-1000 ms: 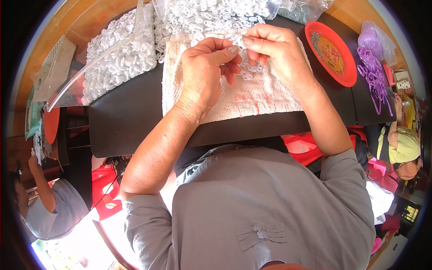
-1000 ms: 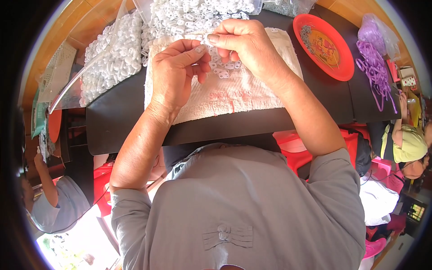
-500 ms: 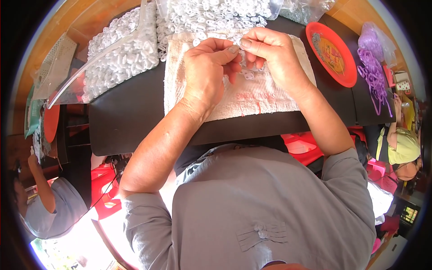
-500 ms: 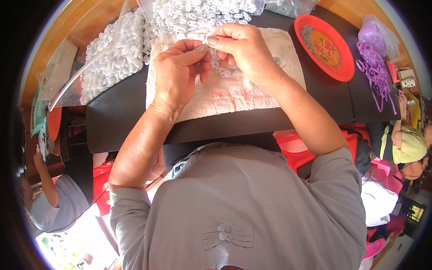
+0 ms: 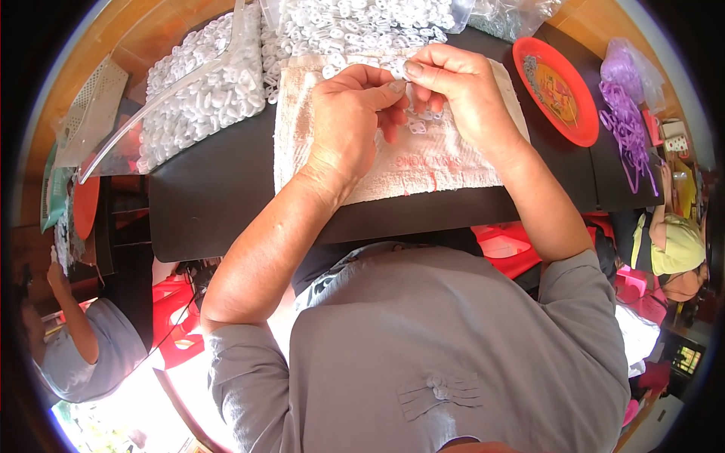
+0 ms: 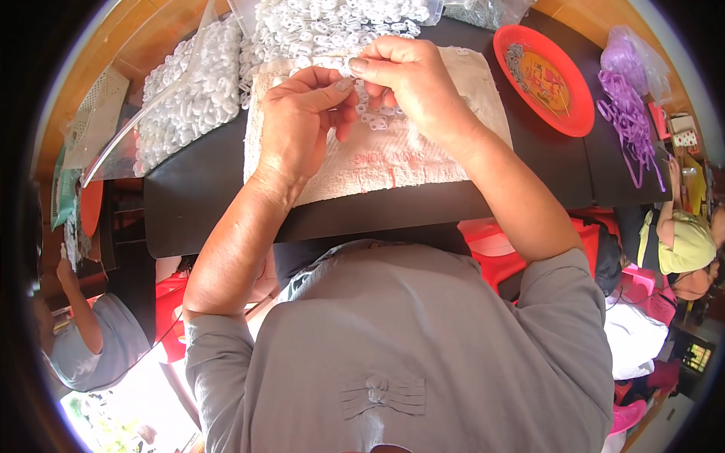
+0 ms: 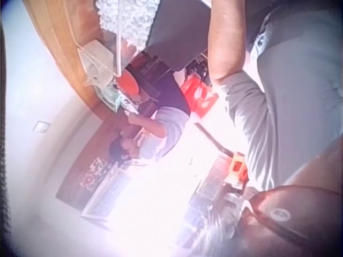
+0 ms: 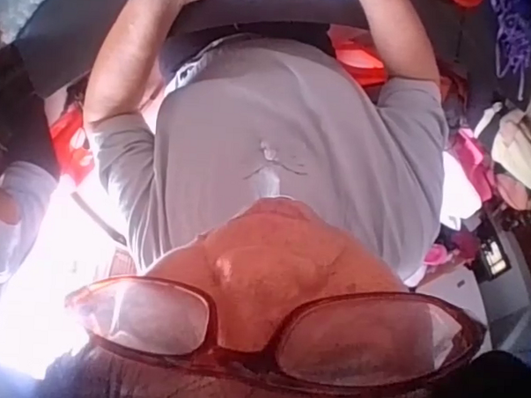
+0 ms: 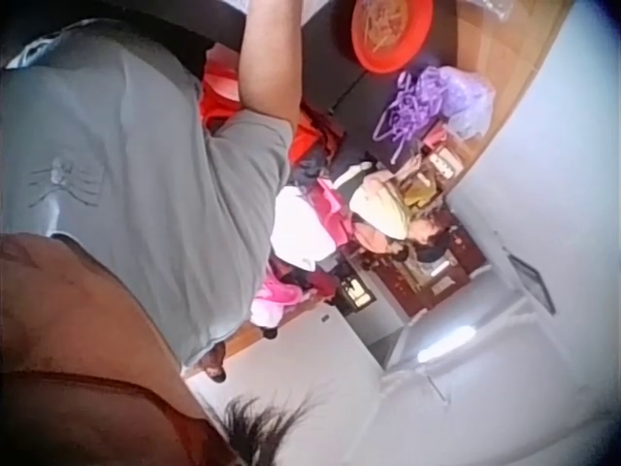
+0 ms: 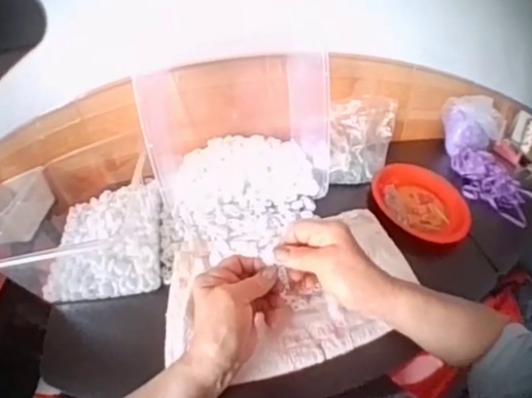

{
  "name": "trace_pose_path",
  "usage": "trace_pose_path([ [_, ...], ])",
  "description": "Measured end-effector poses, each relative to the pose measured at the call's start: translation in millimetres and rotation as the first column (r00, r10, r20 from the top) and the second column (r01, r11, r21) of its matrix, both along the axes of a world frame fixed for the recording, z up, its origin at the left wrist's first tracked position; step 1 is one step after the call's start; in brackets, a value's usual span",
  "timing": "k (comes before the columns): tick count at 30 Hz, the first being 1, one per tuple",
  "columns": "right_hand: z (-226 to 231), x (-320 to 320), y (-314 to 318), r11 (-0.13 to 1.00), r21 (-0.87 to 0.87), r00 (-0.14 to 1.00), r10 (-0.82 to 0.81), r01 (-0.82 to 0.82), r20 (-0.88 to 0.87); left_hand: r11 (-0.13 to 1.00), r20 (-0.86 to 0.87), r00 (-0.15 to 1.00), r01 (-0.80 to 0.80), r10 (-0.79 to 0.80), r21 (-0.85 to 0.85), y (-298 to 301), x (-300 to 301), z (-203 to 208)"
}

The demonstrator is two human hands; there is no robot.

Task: Manual assembly of small white ring-like components at a workbench.

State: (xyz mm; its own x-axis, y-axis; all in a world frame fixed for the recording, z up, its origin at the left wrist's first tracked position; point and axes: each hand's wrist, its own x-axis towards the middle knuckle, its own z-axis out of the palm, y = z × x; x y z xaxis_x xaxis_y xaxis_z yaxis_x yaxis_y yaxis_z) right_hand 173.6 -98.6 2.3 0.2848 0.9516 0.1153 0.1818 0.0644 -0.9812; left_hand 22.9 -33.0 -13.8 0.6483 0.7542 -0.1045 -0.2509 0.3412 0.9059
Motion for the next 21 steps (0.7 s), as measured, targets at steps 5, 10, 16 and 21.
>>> trace_pose_path([
  [5,-2,-3,1,1.000,-0.018,0.999,-0.013,0.013,-0.030,1.000,-0.011,1.000,0.009,-0.009,-0.027,-3,1,-2],
  [10,1,6,1,1.000,-0.005,0.997,0.022,-0.021,0.067,0.999,-0.019,0.999,0.032,-0.032,-0.003,0,-1,2],
  [16,1,8,0,1.000,-0.013,0.994,0.020,-0.019,0.107,0.998,0.017,0.998,-0.055,0.056,-0.015,1,2,2],
  [21,8,8,-3,0.995,-0.058,0.985,0.087,-0.080,0.146,0.999,-0.031,0.999,-0.041,0.041,0.021,2,1,2],
])
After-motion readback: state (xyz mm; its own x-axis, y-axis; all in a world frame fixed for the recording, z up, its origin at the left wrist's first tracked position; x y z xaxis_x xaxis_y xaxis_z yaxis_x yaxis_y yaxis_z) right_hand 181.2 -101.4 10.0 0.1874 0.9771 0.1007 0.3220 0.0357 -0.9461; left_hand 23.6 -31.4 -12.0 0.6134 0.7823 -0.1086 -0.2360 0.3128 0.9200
